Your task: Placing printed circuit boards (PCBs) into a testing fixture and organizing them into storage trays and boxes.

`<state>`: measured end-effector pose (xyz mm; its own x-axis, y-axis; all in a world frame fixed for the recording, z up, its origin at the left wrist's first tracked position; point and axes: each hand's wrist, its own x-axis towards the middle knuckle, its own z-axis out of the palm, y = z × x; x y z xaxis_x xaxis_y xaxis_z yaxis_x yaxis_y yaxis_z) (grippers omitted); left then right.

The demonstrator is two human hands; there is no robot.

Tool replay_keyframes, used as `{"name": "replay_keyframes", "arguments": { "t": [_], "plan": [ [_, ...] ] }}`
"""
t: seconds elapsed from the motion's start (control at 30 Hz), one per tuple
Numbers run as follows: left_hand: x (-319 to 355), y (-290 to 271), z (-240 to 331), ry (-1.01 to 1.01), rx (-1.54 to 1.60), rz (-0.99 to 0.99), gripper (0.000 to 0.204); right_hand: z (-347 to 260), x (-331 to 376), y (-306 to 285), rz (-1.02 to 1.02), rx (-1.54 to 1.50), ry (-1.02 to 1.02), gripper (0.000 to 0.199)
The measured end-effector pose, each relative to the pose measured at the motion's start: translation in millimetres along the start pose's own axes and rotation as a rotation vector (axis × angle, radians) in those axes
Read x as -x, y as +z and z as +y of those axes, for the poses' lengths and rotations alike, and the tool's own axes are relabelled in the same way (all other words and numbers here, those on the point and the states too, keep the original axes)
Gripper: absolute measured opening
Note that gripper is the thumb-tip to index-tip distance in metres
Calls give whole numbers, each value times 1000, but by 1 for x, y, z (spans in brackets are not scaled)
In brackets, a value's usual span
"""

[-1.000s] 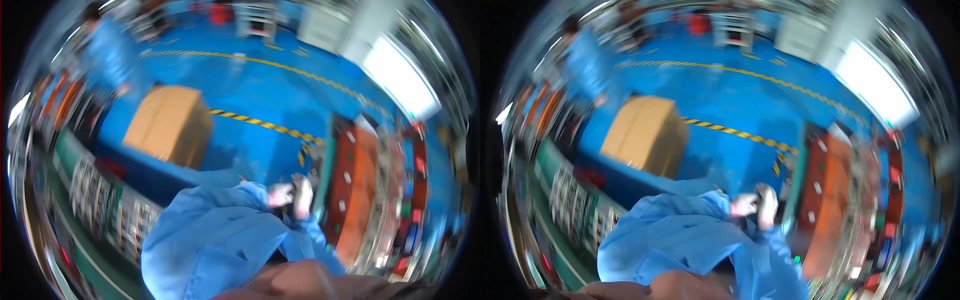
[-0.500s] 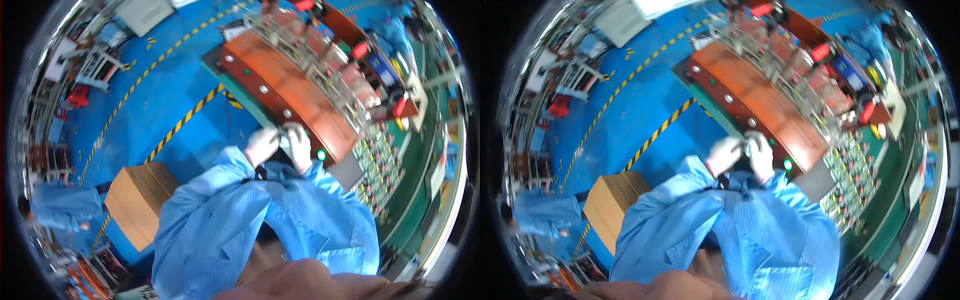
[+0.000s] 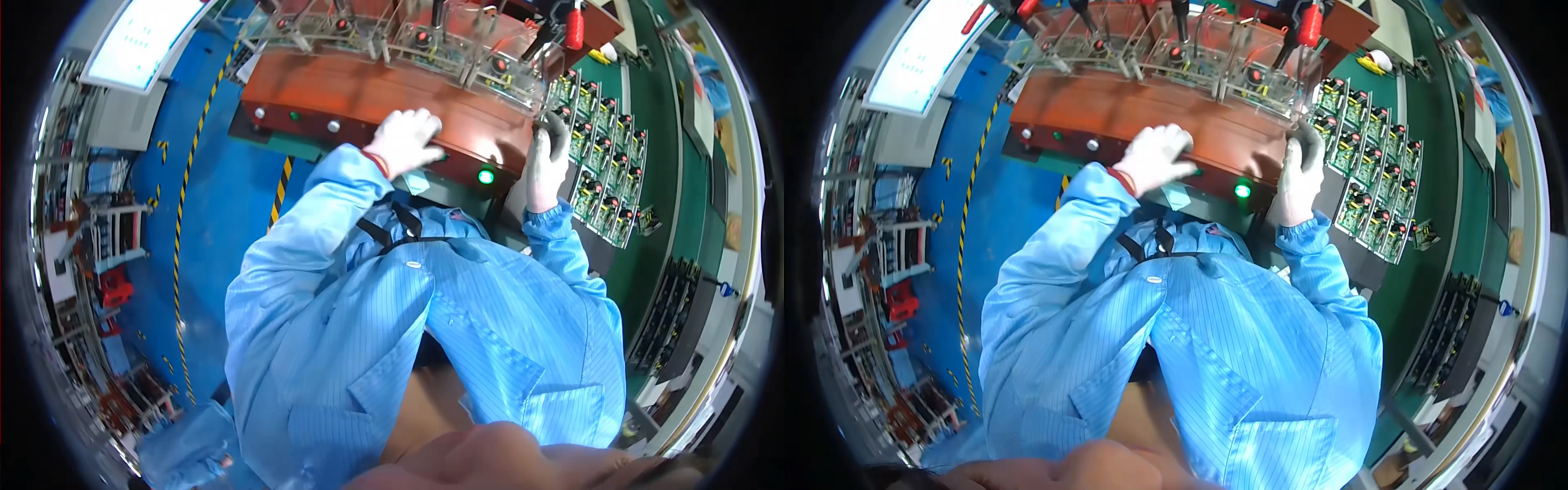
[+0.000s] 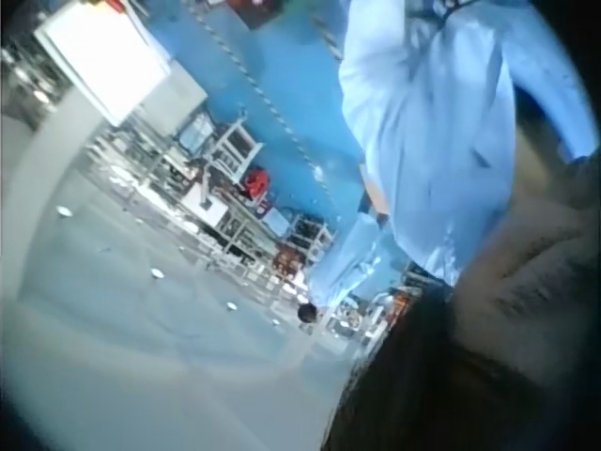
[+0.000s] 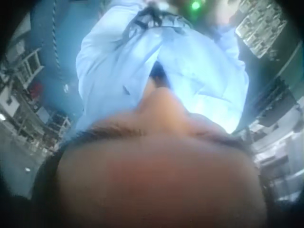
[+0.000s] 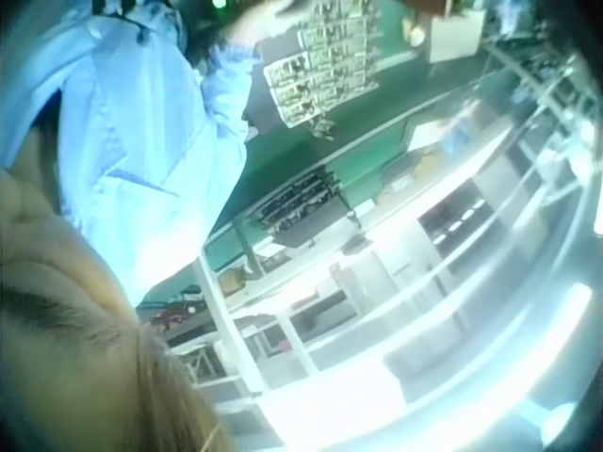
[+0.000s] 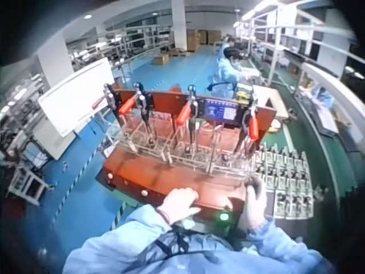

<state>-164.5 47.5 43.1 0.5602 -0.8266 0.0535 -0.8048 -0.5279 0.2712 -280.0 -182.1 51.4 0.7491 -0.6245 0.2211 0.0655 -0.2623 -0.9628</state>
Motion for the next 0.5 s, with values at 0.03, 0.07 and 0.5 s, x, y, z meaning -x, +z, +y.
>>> {"name": "replay_keyframes", "arguments": {
  "t": [0.03,0.07,0.5],
  "plan": [
    [-6,5,5,2,-92,-48,47,-6,-4,4,80,-83,-84,39],
    [-12,8,9,5,-131,-42,51,-19,-10,8,165,-165,-174,44],
    [-30,3,-9,271,10,-185,43,-181,-132,35,196,335,-621,16]
  ]
}}
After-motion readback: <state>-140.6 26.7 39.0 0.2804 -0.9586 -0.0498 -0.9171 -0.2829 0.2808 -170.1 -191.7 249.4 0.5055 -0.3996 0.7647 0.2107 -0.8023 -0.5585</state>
